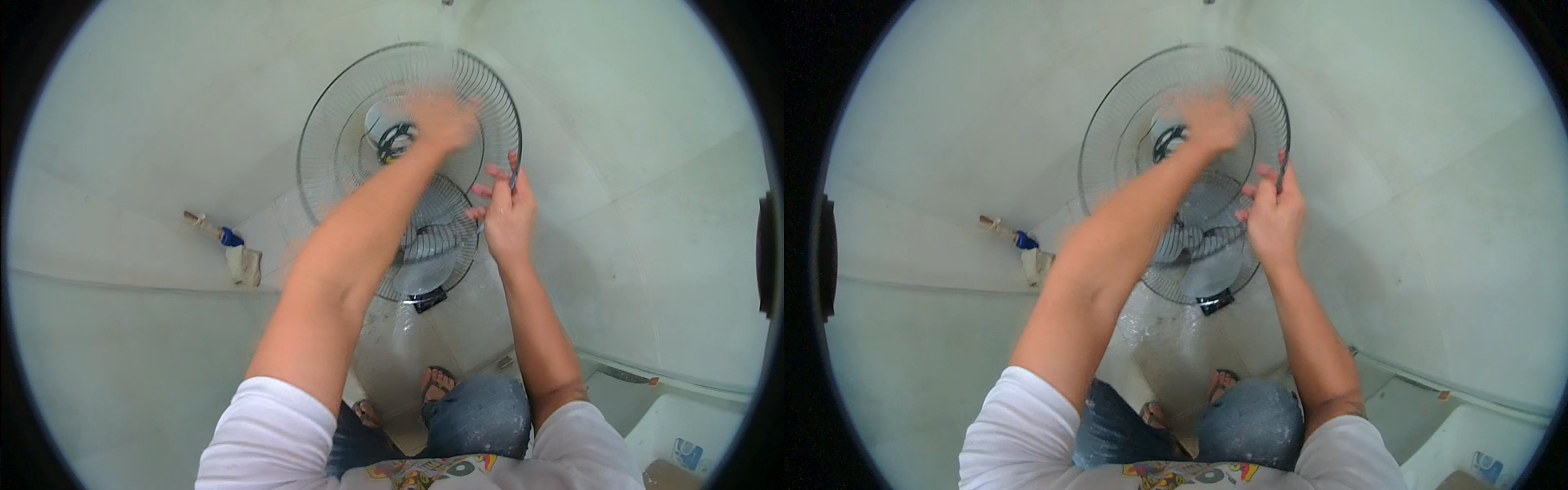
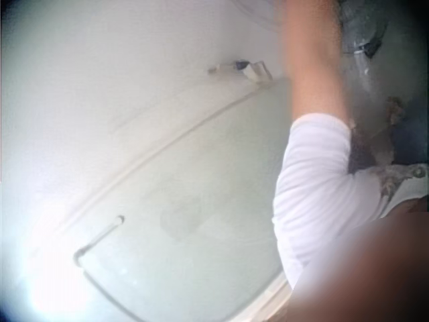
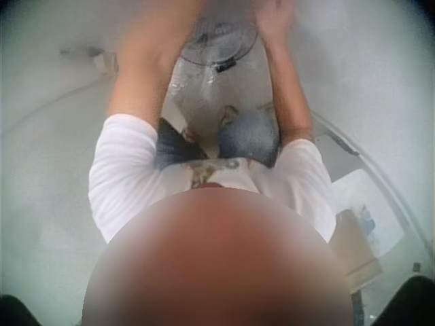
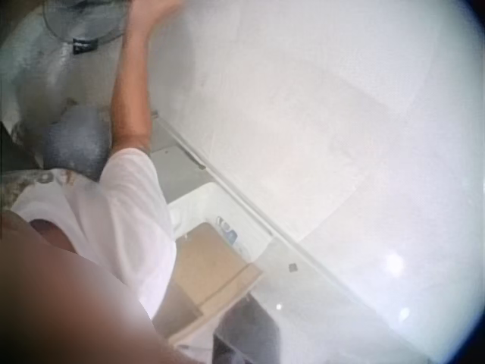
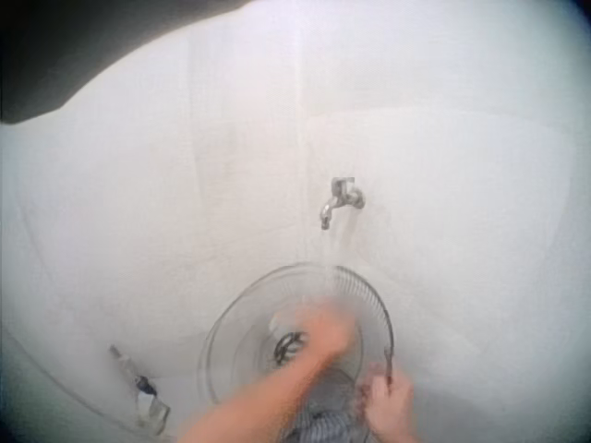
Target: The person disassembles a standing fan, removes the front grille and blades, and washes the parts under running water in a bathroom. The person then carries the cleaned parts back to the original room and places them on a table.
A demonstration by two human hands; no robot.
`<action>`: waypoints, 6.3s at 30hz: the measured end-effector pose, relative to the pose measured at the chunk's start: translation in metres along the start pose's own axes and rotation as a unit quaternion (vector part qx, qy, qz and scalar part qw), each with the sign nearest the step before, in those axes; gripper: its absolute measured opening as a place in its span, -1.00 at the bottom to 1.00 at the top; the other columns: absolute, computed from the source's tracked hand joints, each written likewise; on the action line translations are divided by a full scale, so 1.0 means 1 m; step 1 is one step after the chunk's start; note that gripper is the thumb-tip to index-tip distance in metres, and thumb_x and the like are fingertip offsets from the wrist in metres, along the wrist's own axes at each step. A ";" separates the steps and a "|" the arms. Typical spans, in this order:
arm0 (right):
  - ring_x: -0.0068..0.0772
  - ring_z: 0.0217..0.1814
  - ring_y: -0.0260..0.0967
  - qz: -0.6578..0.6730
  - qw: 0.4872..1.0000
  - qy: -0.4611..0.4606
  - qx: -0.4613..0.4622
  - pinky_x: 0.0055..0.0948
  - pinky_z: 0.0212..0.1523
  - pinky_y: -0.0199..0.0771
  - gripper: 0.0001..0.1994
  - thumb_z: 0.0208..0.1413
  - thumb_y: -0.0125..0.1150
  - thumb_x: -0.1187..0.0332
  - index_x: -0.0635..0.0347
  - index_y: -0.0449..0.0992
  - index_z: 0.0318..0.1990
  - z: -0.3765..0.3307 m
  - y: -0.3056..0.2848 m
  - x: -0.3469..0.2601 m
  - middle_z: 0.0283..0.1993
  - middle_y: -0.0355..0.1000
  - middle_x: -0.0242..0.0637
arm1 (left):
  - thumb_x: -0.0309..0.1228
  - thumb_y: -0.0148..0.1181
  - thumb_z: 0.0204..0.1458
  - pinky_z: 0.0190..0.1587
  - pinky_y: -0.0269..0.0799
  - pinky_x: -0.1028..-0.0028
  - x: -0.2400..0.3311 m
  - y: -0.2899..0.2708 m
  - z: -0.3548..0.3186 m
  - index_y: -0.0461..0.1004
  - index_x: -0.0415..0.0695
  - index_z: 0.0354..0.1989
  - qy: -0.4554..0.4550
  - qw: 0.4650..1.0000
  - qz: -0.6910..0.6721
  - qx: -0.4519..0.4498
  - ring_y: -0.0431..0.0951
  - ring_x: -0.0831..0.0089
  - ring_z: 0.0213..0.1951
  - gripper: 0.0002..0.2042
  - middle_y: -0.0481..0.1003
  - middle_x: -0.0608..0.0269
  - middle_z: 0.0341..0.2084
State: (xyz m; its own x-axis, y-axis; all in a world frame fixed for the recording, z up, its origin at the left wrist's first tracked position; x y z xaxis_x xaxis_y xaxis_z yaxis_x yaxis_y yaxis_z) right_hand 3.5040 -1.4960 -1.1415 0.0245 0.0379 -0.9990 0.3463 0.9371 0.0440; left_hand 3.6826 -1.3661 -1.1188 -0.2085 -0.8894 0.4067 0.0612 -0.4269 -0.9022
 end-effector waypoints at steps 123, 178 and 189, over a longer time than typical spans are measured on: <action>-0.60 -0.50 0.22 -0.146 0.952 -0.261 0.070 -0.49 -0.45 0.30 -0.65 0.32 0.35 0.10 0.23 0.61 -0.34 0.052 0.014 -0.066 -0.52 0.46 -0.44 | 0.36 0.04 0.22 0.42 0.14 -0.12 -0.112 0.006 -0.142 -0.14 -0.15 0.61 -0.179 0.732 -0.651 -0.093 0.05 -0.20 0.50 0.02 -0.11 -0.22 0.56; 0.12 -0.13 0.61 -0.614 0.726 -0.286 -0.121 0.01 -0.12 0.61 -0.82 0.18 0.21 0.33 0.24 0.61 -0.18 0.074 0.091 0.024 -0.16 0.62 -0.01 | 0.20 0.40 0.04 0.48 0.11 0.11 -0.093 0.060 -0.080 -0.31 -0.36 0.57 -0.214 0.800 -0.545 -0.129 0.07 -0.15 0.51 0.24 -0.05 -0.33 0.53; 0.02 -0.20 0.67 -0.565 0.780 -0.221 -0.152 -0.05 -0.16 0.68 -0.84 0.10 0.19 0.42 0.22 0.69 -0.34 0.050 0.115 0.028 -0.28 0.66 -0.02 | -0.10 0.55 -0.01 0.19 0.51 0.15 -0.054 0.060 -0.021 -0.31 -0.52 0.51 -0.191 0.907 -0.340 -0.160 0.47 -0.16 0.23 0.22 0.17 -0.53 0.34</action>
State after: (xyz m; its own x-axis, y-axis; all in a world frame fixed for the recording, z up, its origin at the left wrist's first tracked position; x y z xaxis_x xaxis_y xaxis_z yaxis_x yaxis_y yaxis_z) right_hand 3.5918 -1.4047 -1.1635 0.2095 -0.9327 -0.2937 0.1439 0.3265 -0.9342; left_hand 3.6774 -1.3402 -1.1982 0.2646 -0.4565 0.8494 -0.2531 -0.8828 -0.3957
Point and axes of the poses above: each hand's wrist, its own z-axis towards the middle knuckle, its own y-axis out of the palm, x = y × z, the point moved 10 cm from there along z, towards the middle knuckle
